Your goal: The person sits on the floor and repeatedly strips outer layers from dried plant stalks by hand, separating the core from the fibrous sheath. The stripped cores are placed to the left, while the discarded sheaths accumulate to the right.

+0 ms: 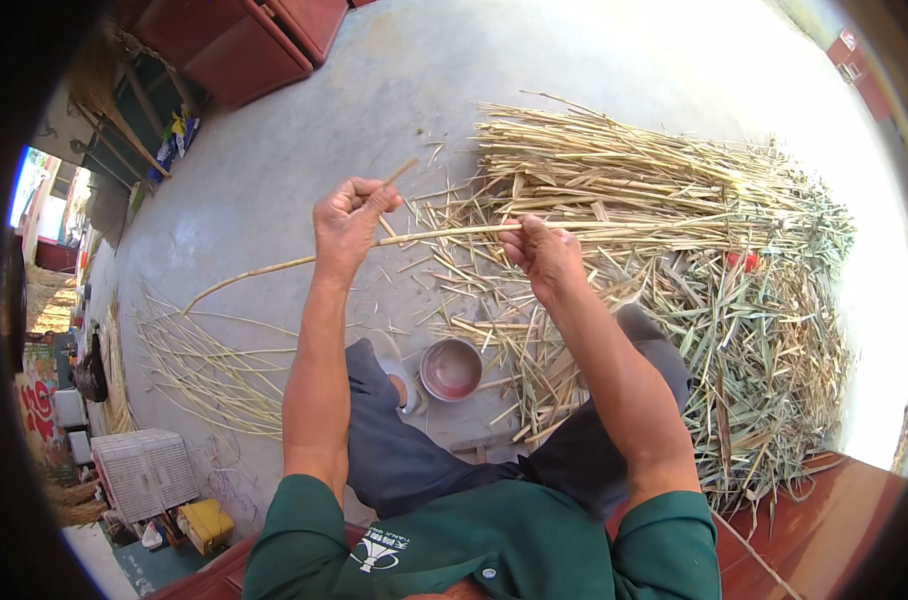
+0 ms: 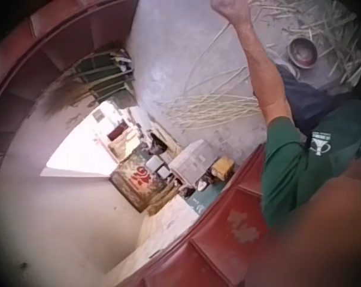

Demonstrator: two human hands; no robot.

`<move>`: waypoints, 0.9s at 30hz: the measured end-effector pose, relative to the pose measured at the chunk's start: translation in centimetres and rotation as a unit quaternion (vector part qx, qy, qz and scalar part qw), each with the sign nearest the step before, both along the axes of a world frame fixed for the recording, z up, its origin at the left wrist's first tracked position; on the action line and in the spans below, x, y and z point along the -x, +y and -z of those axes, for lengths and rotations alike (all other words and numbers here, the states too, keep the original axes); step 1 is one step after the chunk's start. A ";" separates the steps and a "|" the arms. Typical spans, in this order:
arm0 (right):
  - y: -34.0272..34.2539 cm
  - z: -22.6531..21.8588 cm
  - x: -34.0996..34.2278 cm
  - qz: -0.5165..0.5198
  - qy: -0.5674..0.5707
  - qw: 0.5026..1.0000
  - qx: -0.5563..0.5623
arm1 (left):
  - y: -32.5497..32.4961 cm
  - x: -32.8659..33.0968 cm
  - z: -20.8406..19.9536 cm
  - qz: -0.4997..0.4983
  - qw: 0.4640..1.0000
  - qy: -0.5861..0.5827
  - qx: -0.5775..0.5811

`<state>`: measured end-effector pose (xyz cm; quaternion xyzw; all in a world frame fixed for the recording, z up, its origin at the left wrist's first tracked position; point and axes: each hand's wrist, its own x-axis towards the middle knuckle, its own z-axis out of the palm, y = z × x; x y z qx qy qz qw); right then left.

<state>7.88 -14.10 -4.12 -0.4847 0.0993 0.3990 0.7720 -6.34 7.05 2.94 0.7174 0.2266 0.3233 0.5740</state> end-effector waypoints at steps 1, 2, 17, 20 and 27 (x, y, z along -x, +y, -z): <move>-0.1 0.2 0.0 0.000 -0.008 1.000 -0.008 | 1.2 0.2 -0.5 -0.020 1.000 0.021 -0.004; -0.1 0.4 -0.1 -0.003 -0.017 1.000 -0.006 | 2.4 0.6 -0.9 -0.052 0.998 0.043 -0.006; -1.1 1.0 -3.1 0.049 0.047 0.993 -0.095 | 0.9 1.9 -0.9 0.107 0.929 0.268 -0.233; -2.2 1.1 -4.7 0.082 0.036 0.991 -0.095 | 1.4 2.2 -1.1 0.114 0.935 0.271 -0.201; -3.0 2.0 -5.5 0.107 0.020 0.993 -0.037 | 0.2 2.4 -1.4 0.102 0.909 0.206 -0.349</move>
